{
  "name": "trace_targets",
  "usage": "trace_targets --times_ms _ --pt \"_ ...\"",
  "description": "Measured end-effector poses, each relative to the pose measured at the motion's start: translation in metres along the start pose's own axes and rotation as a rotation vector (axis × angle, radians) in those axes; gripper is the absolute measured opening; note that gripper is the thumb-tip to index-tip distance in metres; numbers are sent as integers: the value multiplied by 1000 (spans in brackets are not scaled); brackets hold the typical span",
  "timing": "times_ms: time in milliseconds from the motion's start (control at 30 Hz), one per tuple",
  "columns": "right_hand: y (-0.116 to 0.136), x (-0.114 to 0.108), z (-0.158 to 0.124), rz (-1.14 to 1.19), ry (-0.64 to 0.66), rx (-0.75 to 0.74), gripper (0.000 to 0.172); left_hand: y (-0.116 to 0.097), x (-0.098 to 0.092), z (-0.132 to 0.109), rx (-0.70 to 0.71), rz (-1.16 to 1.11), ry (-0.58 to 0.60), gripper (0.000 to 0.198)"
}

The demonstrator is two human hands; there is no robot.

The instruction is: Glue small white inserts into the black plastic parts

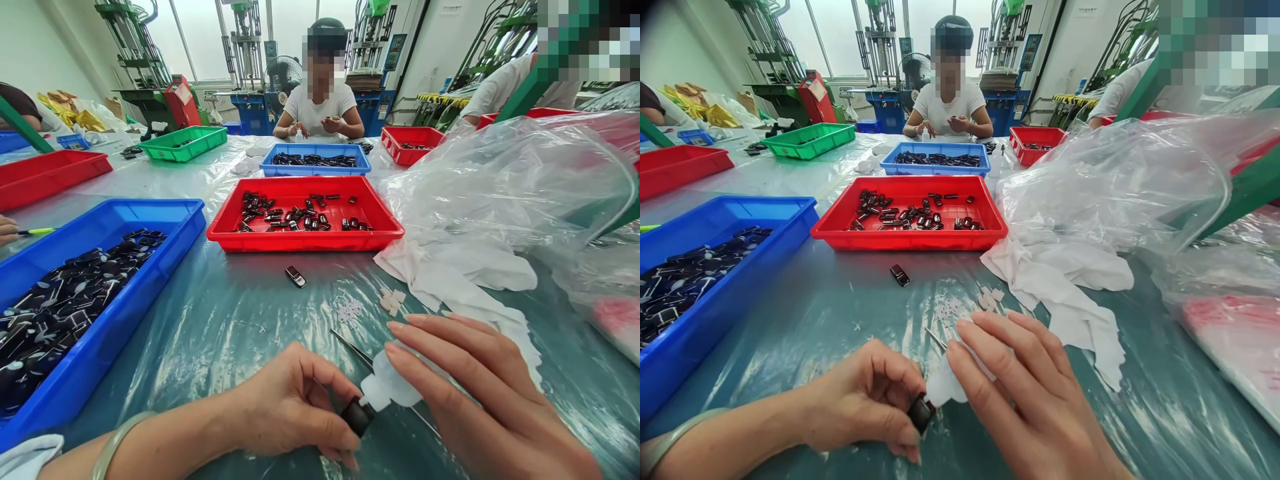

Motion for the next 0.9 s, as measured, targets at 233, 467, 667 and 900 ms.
trace_targets --times_ms 233,467,667,900 --pt "3 3 -3 -12 17 -9 33 -5 2 1 8 31 9 17" --pt "4 2 -3 27 23 10 35 -4 3 0 -18 53 27 19" --pt "5 0 -3 45 28 43 36 -4 3 1 -26 34 31 17" --pt "6 -1 -5 57 32 41 36 -1 1 0 -29 33 20 20"
Point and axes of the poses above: each hand's wrist, its own z-axis towards the middle knuckle, its own x-axis out of the palm, y = z × x, the point moved 8 cm from there along z, towards the middle knuckle, and after that the axes turned 5 degrees about x, right-handed, at the moved point
